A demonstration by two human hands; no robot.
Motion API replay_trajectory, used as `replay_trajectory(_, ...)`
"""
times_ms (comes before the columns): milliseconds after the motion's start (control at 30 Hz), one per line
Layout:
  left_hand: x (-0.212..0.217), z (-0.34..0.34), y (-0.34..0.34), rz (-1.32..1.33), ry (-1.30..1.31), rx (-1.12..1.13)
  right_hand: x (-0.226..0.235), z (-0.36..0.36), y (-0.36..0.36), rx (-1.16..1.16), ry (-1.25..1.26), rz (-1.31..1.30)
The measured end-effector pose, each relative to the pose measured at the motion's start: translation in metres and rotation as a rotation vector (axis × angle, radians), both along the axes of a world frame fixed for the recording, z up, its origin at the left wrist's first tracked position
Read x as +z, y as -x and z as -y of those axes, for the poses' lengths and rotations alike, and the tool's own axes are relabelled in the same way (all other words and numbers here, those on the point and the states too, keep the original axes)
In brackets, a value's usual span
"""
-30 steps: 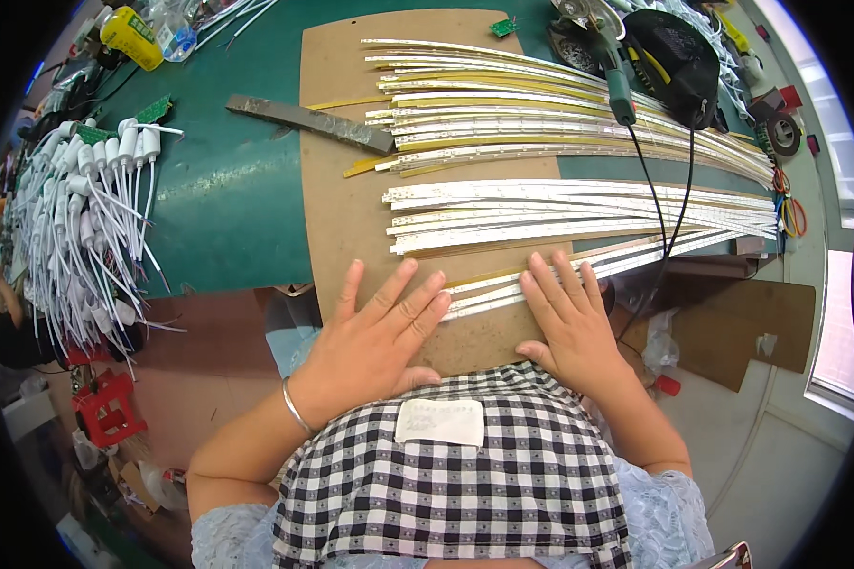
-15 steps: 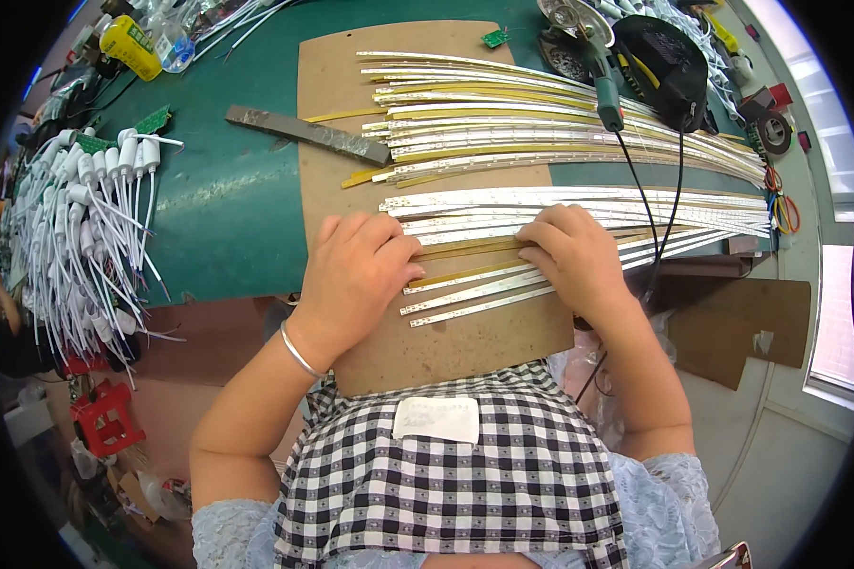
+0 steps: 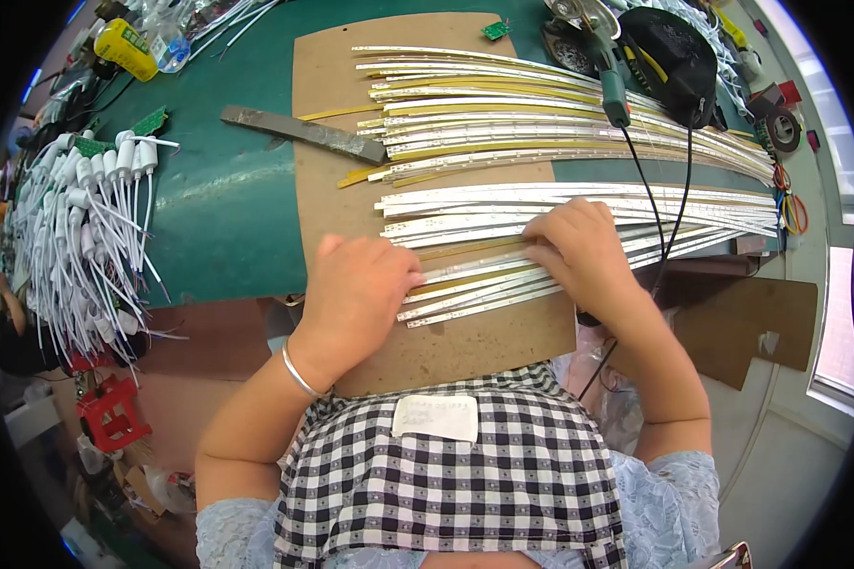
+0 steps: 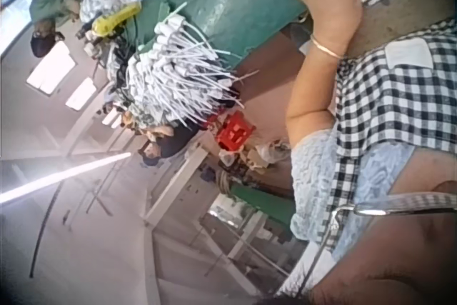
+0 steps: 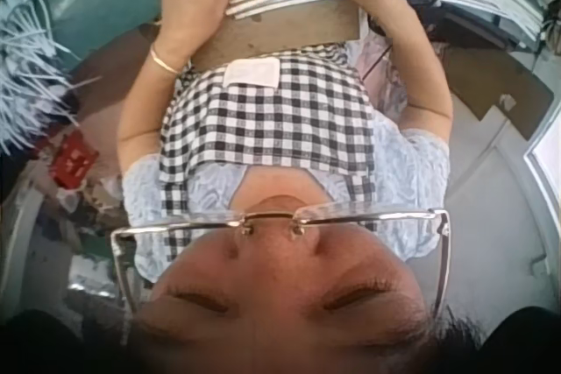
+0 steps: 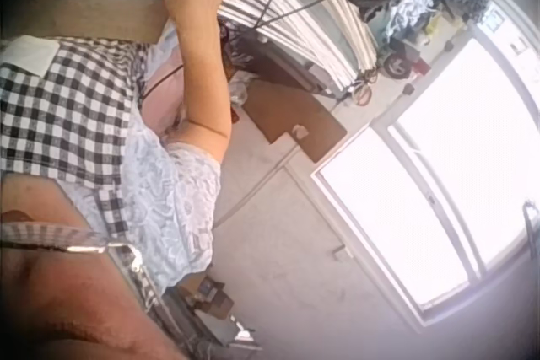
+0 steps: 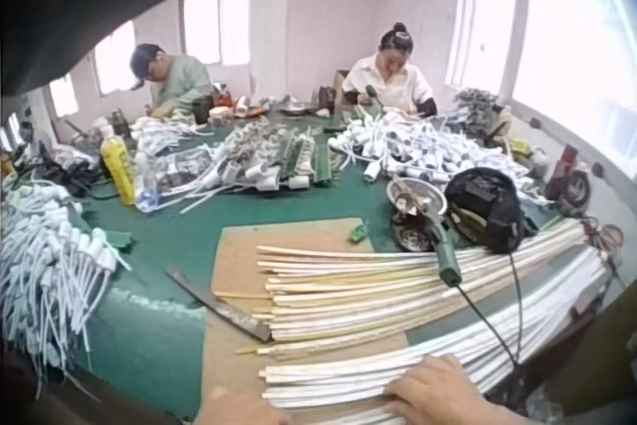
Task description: The person organizes a stack of thin metallic strips on a workbench, then picks up a green circuit board with attached white plastic components and wires. They manipulate the wires and components on the board, appearing to prepare or inspect the assembly.
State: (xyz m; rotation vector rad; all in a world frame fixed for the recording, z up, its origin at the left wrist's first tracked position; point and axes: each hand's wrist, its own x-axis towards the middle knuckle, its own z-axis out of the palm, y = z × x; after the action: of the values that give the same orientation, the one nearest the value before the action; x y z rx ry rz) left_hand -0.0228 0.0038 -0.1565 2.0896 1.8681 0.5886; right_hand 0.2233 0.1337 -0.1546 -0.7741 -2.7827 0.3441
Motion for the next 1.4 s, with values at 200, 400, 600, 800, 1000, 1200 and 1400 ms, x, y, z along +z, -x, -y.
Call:
replay_trajectory(200,-0.003,0.005,-0.001,-0.078,-0.170,-0.038,-0.022,0.023,-0.001,-0.092,-0.234,-0.143)
replay_trajectory(400,0.006,0.024,-0.004,-0.238,0.078,-0.252,-0.001,0.059,-0.017,-0.100,-0.111,-0.115)
replay_trajectory(600,0.002,0.024,-0.001,-0.136,-0.079,-0.205,-0.006,0.061,-0.021,-0.107,-0.066,-0.155)
replay_trajectory(800,0.000,0.010,-0.008,-0.088,-0.223,-0.137,-0.009,0.043,-0.013,-0.086,-0.081,-0.152)
replay_trajectory(1000,0.003,0.007,-0.012,-0.068,-0.205,-0.079,-0.010,0.038,-0.012,-0.043,-0.032,-0.109)
replay_trajectory(1200,0.007,0.009,-0.013,-0.110,-0.184,-0.108,-0.007,0.041,-0.012,-0.036,0.010,-0.127)
replay_trajectory(1400,0.008,0.006,-0.017,-0.117,-0.178,-0.068,-0.006,0.045,-0.011,-0.095,-0.001,-0.169)
